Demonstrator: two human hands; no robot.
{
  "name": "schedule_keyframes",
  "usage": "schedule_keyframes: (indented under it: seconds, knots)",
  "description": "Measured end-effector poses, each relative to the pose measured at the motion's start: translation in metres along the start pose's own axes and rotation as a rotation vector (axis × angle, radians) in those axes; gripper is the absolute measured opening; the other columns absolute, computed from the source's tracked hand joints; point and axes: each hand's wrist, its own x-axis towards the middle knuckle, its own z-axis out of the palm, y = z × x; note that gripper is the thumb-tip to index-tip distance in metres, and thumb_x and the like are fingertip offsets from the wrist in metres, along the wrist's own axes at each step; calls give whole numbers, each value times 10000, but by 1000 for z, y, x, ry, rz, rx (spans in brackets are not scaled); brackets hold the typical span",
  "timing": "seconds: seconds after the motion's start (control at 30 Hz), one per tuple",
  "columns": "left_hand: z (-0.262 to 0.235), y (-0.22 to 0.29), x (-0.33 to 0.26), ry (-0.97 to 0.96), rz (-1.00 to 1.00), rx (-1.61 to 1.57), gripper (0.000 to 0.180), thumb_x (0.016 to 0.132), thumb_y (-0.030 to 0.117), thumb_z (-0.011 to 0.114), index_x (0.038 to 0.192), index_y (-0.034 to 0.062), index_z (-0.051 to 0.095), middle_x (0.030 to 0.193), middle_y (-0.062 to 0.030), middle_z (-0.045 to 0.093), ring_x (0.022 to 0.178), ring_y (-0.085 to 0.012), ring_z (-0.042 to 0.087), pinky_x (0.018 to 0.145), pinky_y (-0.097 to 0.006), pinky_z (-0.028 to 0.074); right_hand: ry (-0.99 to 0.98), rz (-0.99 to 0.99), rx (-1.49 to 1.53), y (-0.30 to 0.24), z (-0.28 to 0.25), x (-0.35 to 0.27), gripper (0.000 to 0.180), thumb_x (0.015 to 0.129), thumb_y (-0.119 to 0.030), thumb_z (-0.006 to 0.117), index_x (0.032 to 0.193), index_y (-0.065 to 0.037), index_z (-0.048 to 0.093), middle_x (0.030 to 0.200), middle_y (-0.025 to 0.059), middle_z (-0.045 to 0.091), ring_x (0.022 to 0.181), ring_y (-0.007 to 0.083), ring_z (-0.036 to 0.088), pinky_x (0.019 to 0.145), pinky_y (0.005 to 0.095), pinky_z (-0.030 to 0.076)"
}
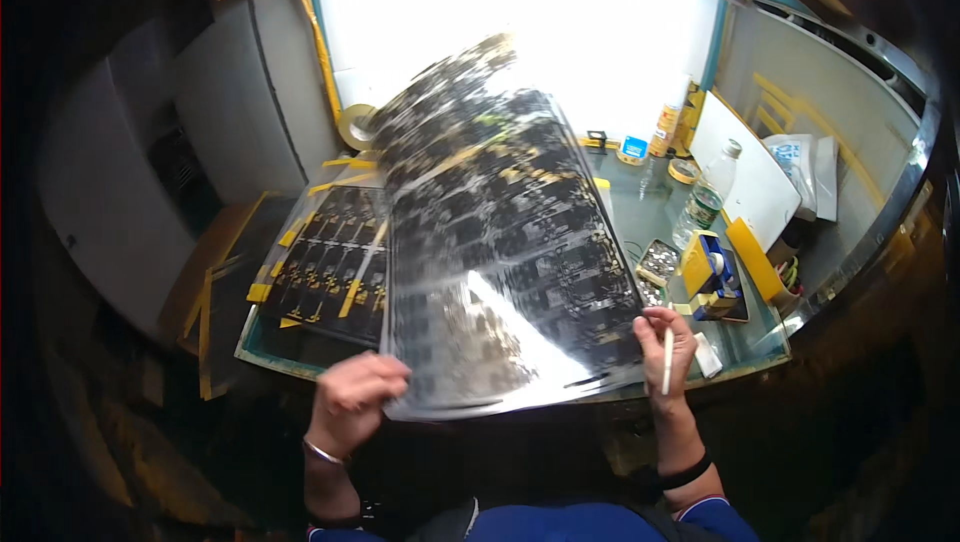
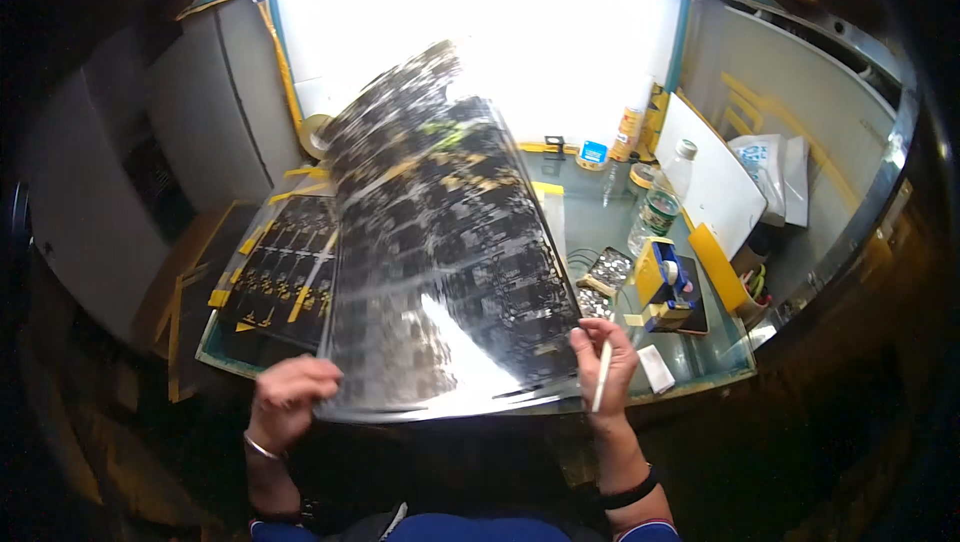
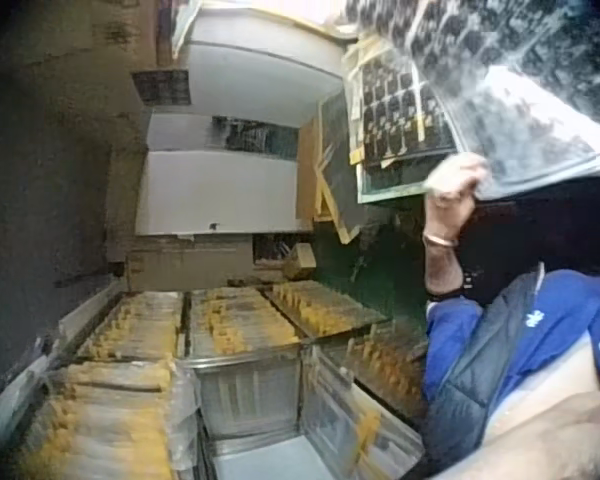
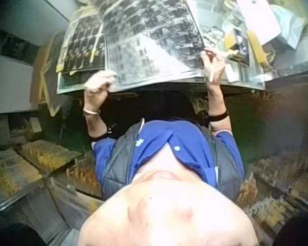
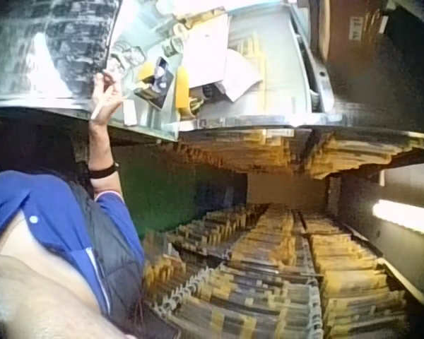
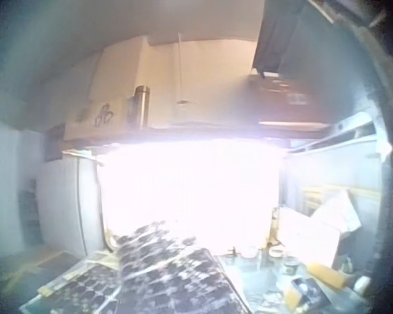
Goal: Placing small metal connectors onto a grid-like electronic sheet using a picking tool.
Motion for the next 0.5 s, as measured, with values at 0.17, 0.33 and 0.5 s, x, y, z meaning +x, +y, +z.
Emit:
schedule_keyframes:
  seconds: [0.17,0.33,0.5]
  knots:
    - [7,1,10,130,-138,557,331,722,-130,540,939,50,714,1111,-153,654,1093,-342,605,992,-465,457,-205,40,-344,-11,14,-25,364,805,-45,741,1155,-28,642,928,85,670,797,97,604,719,239,490]
    - [98,47,31,-188,156,-118,346,805,37,691,1146,12,639,1227,-158,617,1179,-334,570,1038,-459,420,-297,-227,-542,-1,20,-21,440,788,-144,769,1176,-14,607,1002,214,669,905,371,662,773,389,516]
    - [143,42,15,-238,126,68,553,778,281,760,1232,20,585,1326,-150,558,1274,-320,496,1096,-483,342,-204,-252,-587,-1,3,-22,285,942,-245,608,1144,-44,600,812,165,653,723,349,641,648,401,493]
